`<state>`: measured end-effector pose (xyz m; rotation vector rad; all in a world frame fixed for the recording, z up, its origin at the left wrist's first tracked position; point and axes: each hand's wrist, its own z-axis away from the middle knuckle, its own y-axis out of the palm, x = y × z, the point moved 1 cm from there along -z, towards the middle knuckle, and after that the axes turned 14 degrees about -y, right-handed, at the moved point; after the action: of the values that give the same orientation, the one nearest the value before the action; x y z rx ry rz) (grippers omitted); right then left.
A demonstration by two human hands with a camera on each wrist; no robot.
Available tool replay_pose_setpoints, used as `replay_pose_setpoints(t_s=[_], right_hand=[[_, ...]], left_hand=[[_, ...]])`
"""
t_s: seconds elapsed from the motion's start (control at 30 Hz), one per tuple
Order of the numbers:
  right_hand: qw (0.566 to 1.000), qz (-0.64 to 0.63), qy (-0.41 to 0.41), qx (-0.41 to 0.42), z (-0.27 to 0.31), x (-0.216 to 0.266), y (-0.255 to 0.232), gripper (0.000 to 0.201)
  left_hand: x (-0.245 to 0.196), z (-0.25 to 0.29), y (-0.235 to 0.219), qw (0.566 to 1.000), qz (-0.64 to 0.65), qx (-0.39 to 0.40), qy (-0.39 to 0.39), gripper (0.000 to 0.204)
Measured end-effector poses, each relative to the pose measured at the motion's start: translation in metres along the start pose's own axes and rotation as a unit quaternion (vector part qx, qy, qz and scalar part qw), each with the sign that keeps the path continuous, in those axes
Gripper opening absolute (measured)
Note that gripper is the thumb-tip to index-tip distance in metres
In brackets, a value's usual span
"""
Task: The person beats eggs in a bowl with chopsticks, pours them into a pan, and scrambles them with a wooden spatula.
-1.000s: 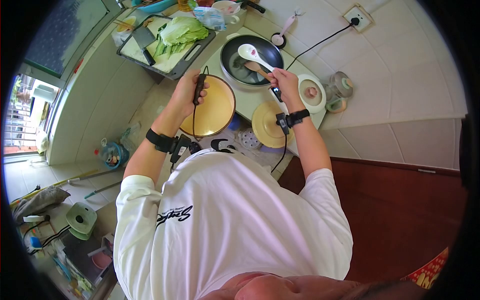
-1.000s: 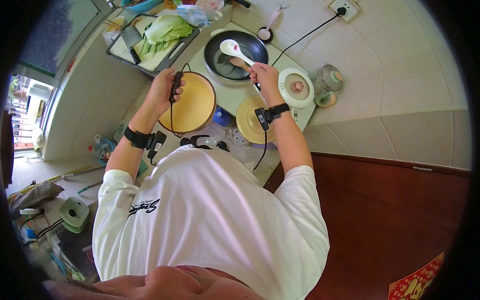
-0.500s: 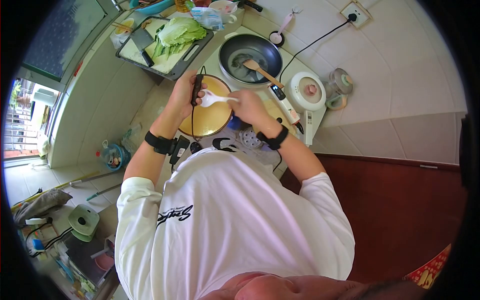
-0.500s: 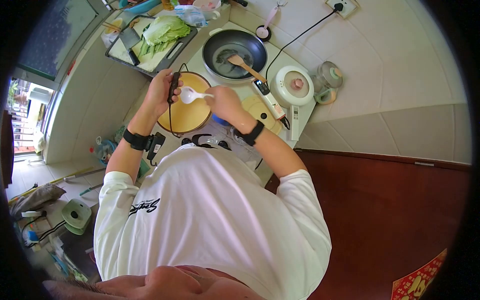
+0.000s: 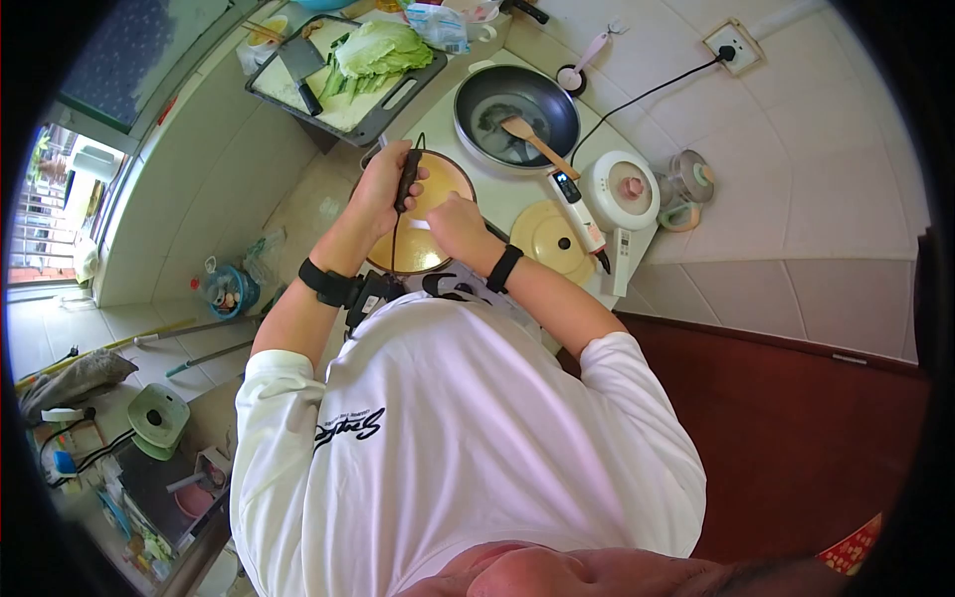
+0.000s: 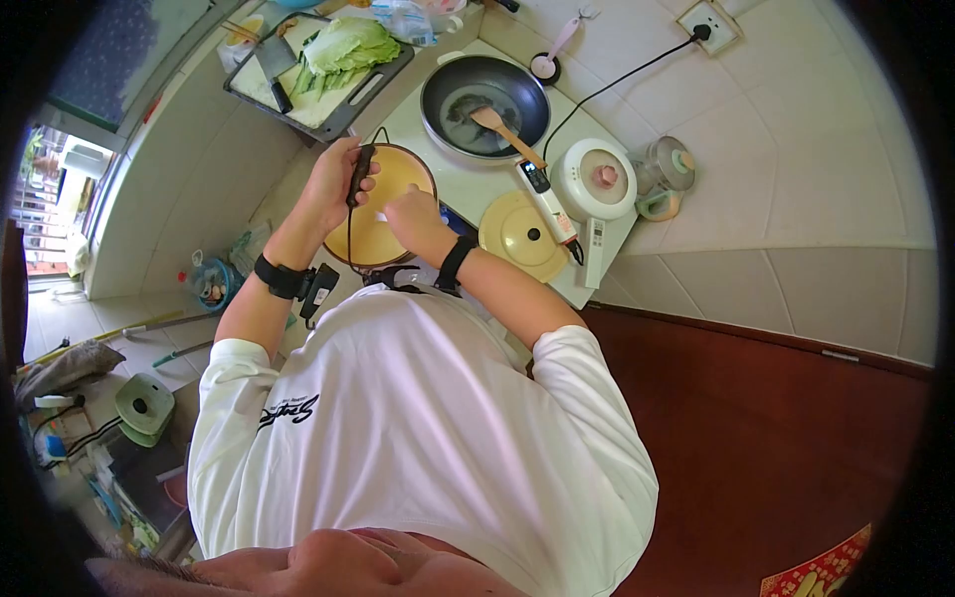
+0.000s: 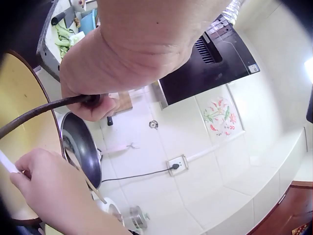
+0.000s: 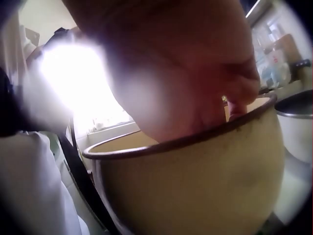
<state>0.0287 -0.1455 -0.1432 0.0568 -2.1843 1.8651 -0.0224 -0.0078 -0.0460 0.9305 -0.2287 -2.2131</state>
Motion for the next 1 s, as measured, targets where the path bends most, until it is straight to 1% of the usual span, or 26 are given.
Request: replay_pose_setpoints(t_s=[0.07,0.17,0.2,0.27,0.47,0.57,0.6,0.63,0.67,0.7,0.73,0.77,0.83,0.87,0.9,0.93,1.0], right_hand=[[0.995,0.067,-0.069,-0.004,0.002,0.003,0.000,0.013],[0.993,0.074,-0.086,-0.025,0.001,0.000,0.011,0.014],[0.993,0.075,-0.082,-0.026,0.003,-0.001,0.018,0.014],[0.991,0.098,-0.096,0.001,0.005,-0.005,0.032,0.012],[0.994,0.084,-0.073,0.005,0.009,-0.009,0.036,0.009],[0.995,0.059,-0.077,0.015,0.009,-0.012,0.025,0.014],[0.995,0.059,-0.072,0.017,0.009,-0.009,0.012,0.014],[0.995,0.003,-0.043,-0.094,0.010,-0.004,-0.010,0.015],[0.978,-0.052,-0.015,-0.203,0.015,0.000,-0.024,0.016],[0.978,-0.049,-0.012,-0.202,0.027,0.001,-0.031,0.016],[0.945,-0.121,0.079,-0.293,0.048,-0.003,-0.043,0.016],[0.890,-0.192,0.168,-0.378,0.069,-0.012,-0.053,0.018],[0.882,-0.116,0.286,-0.356,0.124,-0.048,-0.018,0.022],[0.907,-0.044,0.300,-0.292,0.148,-0.058,-0.014,0.023],[0.923,0.026,0.311,-0.225,0.166,-0.063,-0.011,0.025],[0.923,0.022,0.313,-0.224,0.175,-0.066,-0.008,0.025],[0.940,0.120,0.308,-0.088,0.187,-0.071,0.002,0.025]], left_hand=[[0.002,0.001,0.002,1.000,0.003,-0.003,-0.002,0.025],[0.001,0.004,0.003,1.000,0.002,-0.005,-0.009,0.025],[0.001,0.005,0.003,1.000,-0.001,-0.003,-0.010,0.025],[0.003,0.005,0.004,1.000,0.003,-0.001,-0.006,0.025],[0.002,0.004,0.005,1.000,-0.007,-0.008,-0.010,0.025],[0.001,0.003,0.007,1.000,-0.005,-0.001,-0.012,0.025],[0.001,0.002,0.007,1.000,-0.007,0.002,-0.016,0.025],[0.001,0.001,0.005,1.000,-0.007,0.003,-0.017,0.025],[0.003,-0.001,0.005,1.000,-0.006,0.005,-0.017,0.025],[0.003,-0.002,0.004,1.000,-0.006,0.008,-0.018,0.025],[0.003,-0.003,0.003,1.000,-0.003,0.009,-0.021,0.025],[0.003,-0.004,0.002,1.000,0.000,0.007,-0.024,0.025],[0.004,-0.005,0.003,1.000,0.003,0.010,-0.023,0.024],[0.006,-0.004,0.003,1.000,0.002,0.011,-0.025,0.024],[0.007,-0.002,0.003,1.000,0.002,0.006,-0.027,0.024],[0.008,-0.002,0.005,1.000,-0.002,0.001,-0.024,0.024],[0.011,-0.001,0.006,1.000,-0.004,-0.006,-0.021,0.023]])
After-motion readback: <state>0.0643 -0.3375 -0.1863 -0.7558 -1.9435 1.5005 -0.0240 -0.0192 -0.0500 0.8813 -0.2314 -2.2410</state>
